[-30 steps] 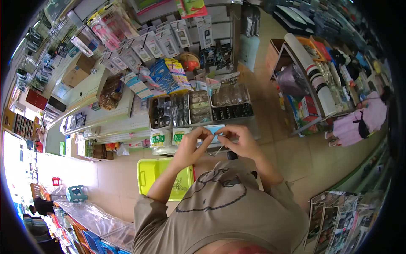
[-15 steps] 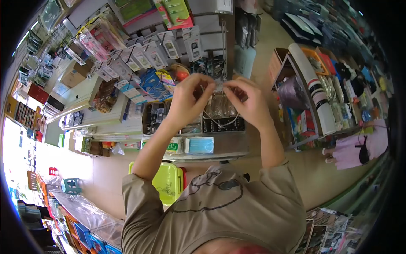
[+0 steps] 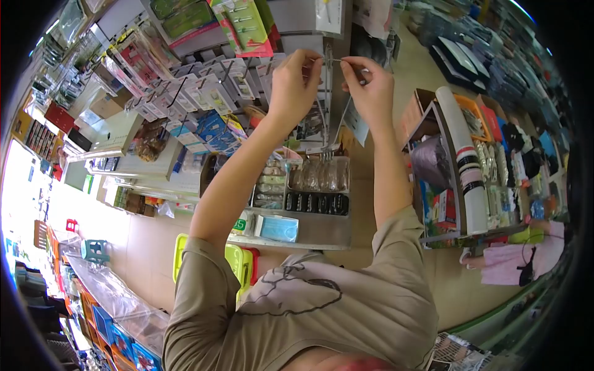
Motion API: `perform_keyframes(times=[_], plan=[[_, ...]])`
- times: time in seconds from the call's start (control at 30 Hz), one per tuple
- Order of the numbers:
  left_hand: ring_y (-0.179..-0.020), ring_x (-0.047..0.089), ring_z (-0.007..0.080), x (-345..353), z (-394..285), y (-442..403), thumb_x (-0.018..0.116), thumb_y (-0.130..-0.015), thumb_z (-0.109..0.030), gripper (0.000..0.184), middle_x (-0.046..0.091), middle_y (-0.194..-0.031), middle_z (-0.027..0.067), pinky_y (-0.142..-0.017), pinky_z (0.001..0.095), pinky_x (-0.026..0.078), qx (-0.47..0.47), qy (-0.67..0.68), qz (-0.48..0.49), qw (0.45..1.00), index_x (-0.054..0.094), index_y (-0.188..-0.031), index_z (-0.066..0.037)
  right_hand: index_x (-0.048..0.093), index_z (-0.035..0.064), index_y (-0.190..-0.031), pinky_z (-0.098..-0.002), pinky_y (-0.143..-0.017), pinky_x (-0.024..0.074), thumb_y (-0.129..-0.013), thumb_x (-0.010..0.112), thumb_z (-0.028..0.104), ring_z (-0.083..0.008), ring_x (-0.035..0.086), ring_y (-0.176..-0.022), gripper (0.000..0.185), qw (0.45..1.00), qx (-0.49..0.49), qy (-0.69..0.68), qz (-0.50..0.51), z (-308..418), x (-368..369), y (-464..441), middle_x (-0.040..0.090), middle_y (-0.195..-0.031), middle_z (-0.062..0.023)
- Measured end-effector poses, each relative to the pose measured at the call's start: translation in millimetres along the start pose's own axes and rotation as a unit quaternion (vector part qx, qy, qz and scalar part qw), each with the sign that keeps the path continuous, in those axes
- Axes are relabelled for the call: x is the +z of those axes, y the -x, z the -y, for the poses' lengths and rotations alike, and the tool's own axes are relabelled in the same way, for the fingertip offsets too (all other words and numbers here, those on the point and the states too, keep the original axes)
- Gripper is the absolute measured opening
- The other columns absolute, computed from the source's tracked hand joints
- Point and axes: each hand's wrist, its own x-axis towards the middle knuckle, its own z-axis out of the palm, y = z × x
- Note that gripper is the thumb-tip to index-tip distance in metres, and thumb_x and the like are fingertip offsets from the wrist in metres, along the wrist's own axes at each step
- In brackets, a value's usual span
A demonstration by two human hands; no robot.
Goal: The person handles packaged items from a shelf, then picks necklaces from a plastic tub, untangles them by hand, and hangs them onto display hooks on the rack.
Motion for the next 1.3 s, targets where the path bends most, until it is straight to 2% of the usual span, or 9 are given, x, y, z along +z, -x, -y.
perform_keyframes(times=[0.33, 0.43, 0.73, 0.83, 0.93, 1.07, 1.13, 1.23, 1.3], plan=[[-0.081, 0.076, 0.0199, 43, 49, -6, 0.063, -0.101, -0.012, 0.018, 0.074, -0.085, 0.0158, -0.071, 0.0312, 0.059, -0.073, -0.016, -0.016, 0.997, 0.065, -0.103, 0.005, 0.076, -0.0022, -0.095, -0.0252, -0.062, 0.0516, -0.089, 0.076, 0.01, -0.0116, 0.069, -0.067, 0.014, 1.0, -0.005, 0.007, -0.018, -61, 12, -23, 0.075, -0.08, -0.0095], [-0.076, 0.075, 0.0323, 49, 50, -11, 0.064, -0.098, -0.015, 0.019, 0.071, -0.079, 0.0217, -0.068, 0.0377, 0.056, -0.077, 0.001, -0.046, 0.996, 0.067, -0.097, 0.003, 0.076, -0.0024, -0.095, -0.0255, -0.063, 0.0522, -0.089, 0.076, 0.011, -0.0118, 0.069, -0.067, 0.014, 1.0, 0.002, -0.003, -0.013, -66, 14, -26, 0.075, -0.079, -0.0094], [-0.07, 0.074, 0.0301, 53, 60, -15, 0.064, -0.098, -0.017, 0.019, 0.071, -0.076, 0.0196, -0.066, 0.0359, 0.055, -0.073, -0.028, -0.045, 0.996, 0.068, -0.099, 0.002, 0.076, -0.0017, -0.095, -0.0276, -0.065, 0.0536, -0.089, 0.076, 0.013, -0.0141, 0.072, -0.069, 0.016, 1.0, 0.006, 0.004, 0.011, -78, 21, -33, 0.076, -0.08, -0.0109], [-0.084, 0.076, 0.0223, 50, 55, -15, 0.064, -0.099, -0.016, 0.021, 0.075, -0.09, 0.0169, -0.076, 0.0322, 0.057, -0.113, -0.049, -0.011, 0.992, 0.069, -0.109, 0.002, 0.076, -0.0004, -0.096, -0.0289, -0.066, 0.054, -0.09, 0.074, 0.015, -0.0164, 0.073, -0.069, 0.016, 0.999, 0.0, 0.031, 0.019, -78, 21, -33, 0.076, -0.08, -0.0114], [-0.073, 0.074, 0.0301, 54, 56, -14, 0.065, -0.098, -0.017, 0.02, 0.072, -0.079, 0.0194, -0.067, 0.0366, 0.056, -0.07, -0.029, -0.044, 0.996, 0.068, -0.102, 0.002, 0.076, 0.0007, -0.096, -0.0298, -0.067, 0.0541, -0.09, 0.073, 0.016, -0.0186, 0.073, -0.069, 0.017, 0.999, -0.023, 0.04, 0.018, -81, 21, -34, 0.075, -0.079, -0.0116], [-0.079, 0.075, 0.0307, 53, 57, -16, 0.065, -0.097, -0.016, 0.019, 0.073, -0.084, 0.0198, -0.07, 0.0365, 0.057, -0.063, -0.053, -0.041, 0.996, 0.068, -0.104, 0.001, 0.076, 0.0018, -0.097, -0.0302, -0.066, 0.0539, -0.091, 0.073, 0.017, -0.0203, 0.074, -0.069, 0.017, 0.998, -0.03, 0.058, 0.021, -81, 19, -35, 0.075, -0.079, -0.0114], [-0.08, 0.075, 0.0318, 55, 59, -14, 0.066, -0.097, -0.015, 0.019, 0.074, -0.085, 0.0193, -0.071, 0.0366, 0.057, -0.078, -0.036, -0.041, 0.995, 0.067, -0.106, 0.002, 0.075, -0.0016, -0.102, -0.0274, -0.067, 0.0528, -0.092, 0.074, 0.014, -0.0139, 0.071, -0.073, 0.019, 0.997, -0.027, 0.057, 0.036, -80, 17, -35, 0.075, -0.082, -0.0103], [-0.092, 0.075, 0.0238, 52, 52, -2, 0.064, -0.099, -0.013, 0.025, 0.075, -0.1, 0.0185, -0.082, 0.0344, 0.057, -0.11, -0.038, -0.011, 0.993, 0.064, -0.118, 0.003, 0.074, -0.003, -0.106, -0.0267, -0.069, 0.0532, -0.094, 0.074, 0.014, -0.0112, 0.07, -0.077, 0.021, 0.997, -0.005, 0.058, 0.05, -74, 16, -31, 0.075, -0.086, -0.0099], [-0.096, 0.074, 0.0247, 44, 39, 16, 0.065, -0.099, -0.012, 0.027, 0.074, -0.106, 0.0186, -0.086, 0.0354, 0.056, -0.111, -0.029, -0.011, 0.993, 0.062, -0.12, 0.003, 0.074, -0.0015, -0.106, -0.0278, -0.069, 0.0544, -0.093, 0.074, 0.015, -0.0137, 0.072, -0.079, 0.021, 0.998, 0.001, 0.044, 0.039, -72, 14, -21, 0.076, -0.089, -0.0105]])
